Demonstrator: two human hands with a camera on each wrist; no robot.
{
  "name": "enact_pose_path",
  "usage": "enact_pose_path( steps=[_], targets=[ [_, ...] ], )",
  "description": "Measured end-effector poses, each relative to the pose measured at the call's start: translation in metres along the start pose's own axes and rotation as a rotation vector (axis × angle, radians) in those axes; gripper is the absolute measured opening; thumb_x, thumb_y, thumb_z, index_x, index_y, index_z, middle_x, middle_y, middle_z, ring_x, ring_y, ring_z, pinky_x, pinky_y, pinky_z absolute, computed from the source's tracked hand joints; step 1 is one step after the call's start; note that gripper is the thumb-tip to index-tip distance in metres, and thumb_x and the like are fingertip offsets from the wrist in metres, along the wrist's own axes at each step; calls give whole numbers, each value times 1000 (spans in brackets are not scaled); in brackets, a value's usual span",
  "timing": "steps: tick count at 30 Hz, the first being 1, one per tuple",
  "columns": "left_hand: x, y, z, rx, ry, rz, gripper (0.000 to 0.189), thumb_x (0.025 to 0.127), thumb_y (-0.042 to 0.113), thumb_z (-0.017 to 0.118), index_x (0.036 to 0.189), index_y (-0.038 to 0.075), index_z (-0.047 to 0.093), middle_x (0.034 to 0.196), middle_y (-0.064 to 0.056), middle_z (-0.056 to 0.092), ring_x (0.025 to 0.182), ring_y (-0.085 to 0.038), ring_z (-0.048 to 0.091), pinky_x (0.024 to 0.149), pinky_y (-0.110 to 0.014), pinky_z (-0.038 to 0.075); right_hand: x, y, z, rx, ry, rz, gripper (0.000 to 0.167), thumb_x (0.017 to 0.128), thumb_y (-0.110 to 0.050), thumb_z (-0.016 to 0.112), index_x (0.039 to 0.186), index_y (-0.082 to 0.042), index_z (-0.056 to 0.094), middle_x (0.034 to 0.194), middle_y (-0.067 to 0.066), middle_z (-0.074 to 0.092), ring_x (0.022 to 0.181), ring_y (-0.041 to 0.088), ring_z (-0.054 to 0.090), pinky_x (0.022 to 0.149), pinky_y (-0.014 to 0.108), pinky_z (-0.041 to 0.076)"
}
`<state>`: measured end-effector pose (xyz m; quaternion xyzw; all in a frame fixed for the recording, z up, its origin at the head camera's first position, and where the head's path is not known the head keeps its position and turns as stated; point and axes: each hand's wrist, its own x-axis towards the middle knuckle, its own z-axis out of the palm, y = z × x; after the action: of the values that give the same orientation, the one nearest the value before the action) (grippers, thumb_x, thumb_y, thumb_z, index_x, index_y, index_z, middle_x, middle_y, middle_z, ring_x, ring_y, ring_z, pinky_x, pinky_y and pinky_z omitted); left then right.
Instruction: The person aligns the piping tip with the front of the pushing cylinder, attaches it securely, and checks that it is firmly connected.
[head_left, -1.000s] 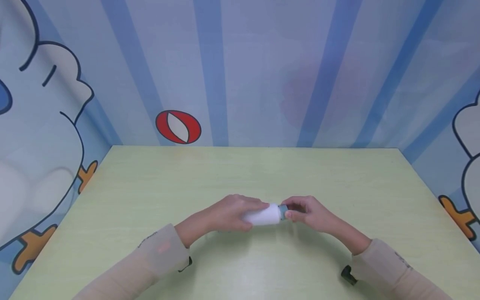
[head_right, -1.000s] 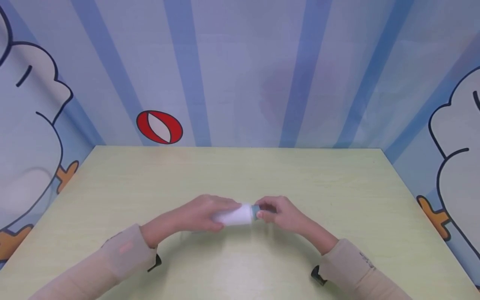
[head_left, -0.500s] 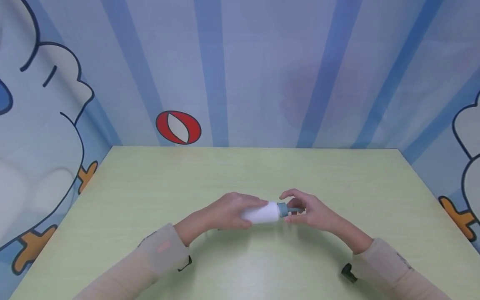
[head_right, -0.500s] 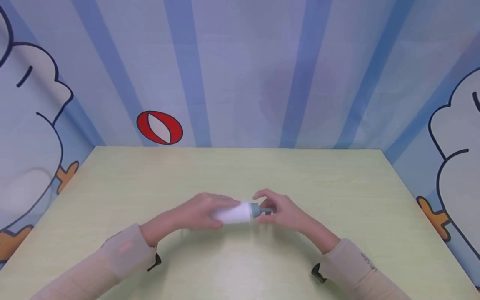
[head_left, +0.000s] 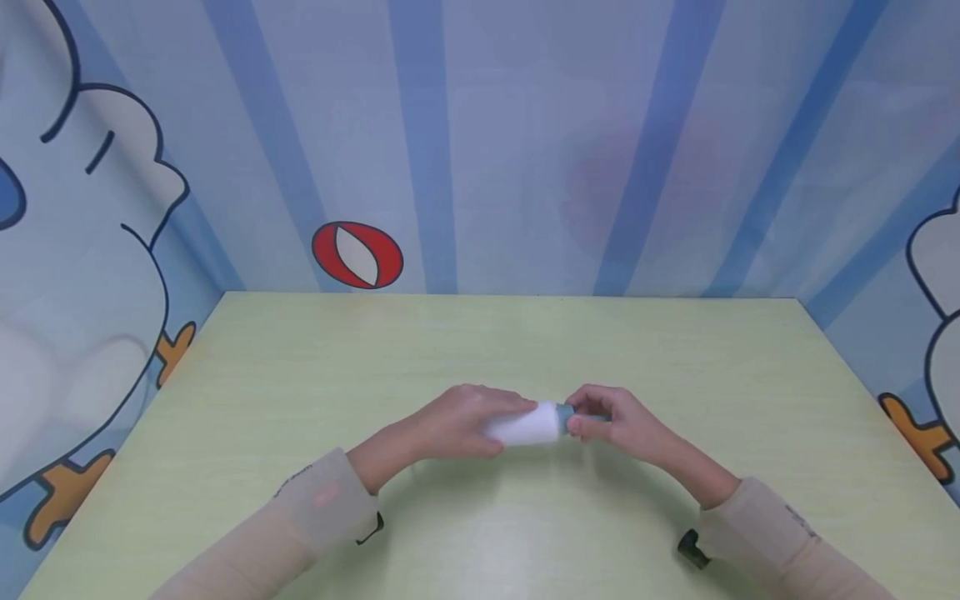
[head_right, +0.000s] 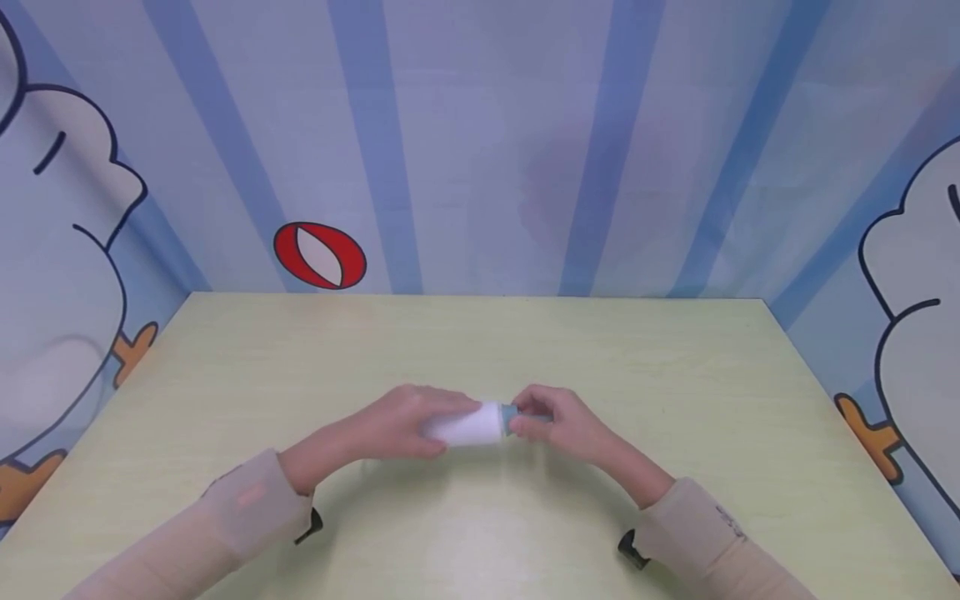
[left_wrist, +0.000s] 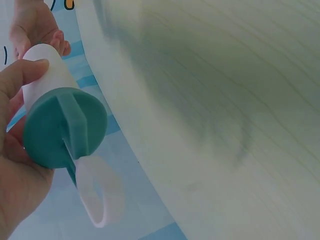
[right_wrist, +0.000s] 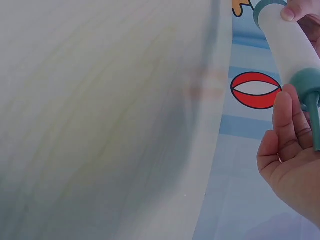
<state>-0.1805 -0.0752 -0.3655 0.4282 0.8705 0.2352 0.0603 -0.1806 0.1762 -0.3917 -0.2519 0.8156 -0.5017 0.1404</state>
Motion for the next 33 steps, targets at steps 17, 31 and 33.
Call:
enact_pose_path(
  steps=[17, 31, 33],
  targets=[
    [-1, -5, 0, -40, -14, -47, 53, 76, 14, 65, 126, 19, 50, 124, 4, 54, 101, -11, 54, 80, -26, 45, -1, -2, 1, 45, 10, -78, 28, 78, -8, 65, 101, -1, 51, 93, 10, 54, 78, 14, 56, 67, 27, 48],
    [0, -2, 0, -29, -20, -11, 52, 75, 14, 65, 125, 17, 51, 123, 2, 55, 102, -13, 55, 79, -26, 45, 0, 2, -4, 94, -48, -17, 32, 86, -15, 56, 112, 2, 49, 88, 21, 63, 70, 21, 60, 67, 33, 49],
    [-1, -3, 1, -36, -23, -21, 53, 75, 14, 66, 126, 17, 51, 124, 3, 55, 103, -12, 55, 80, -26, 45, 0, 2, -4, 76, -33, -27, 36, 83, -14, 60, 114, 0, 48, 96, 20, 61, 76, 17, 60, 69, 31, 49]
  ],
)
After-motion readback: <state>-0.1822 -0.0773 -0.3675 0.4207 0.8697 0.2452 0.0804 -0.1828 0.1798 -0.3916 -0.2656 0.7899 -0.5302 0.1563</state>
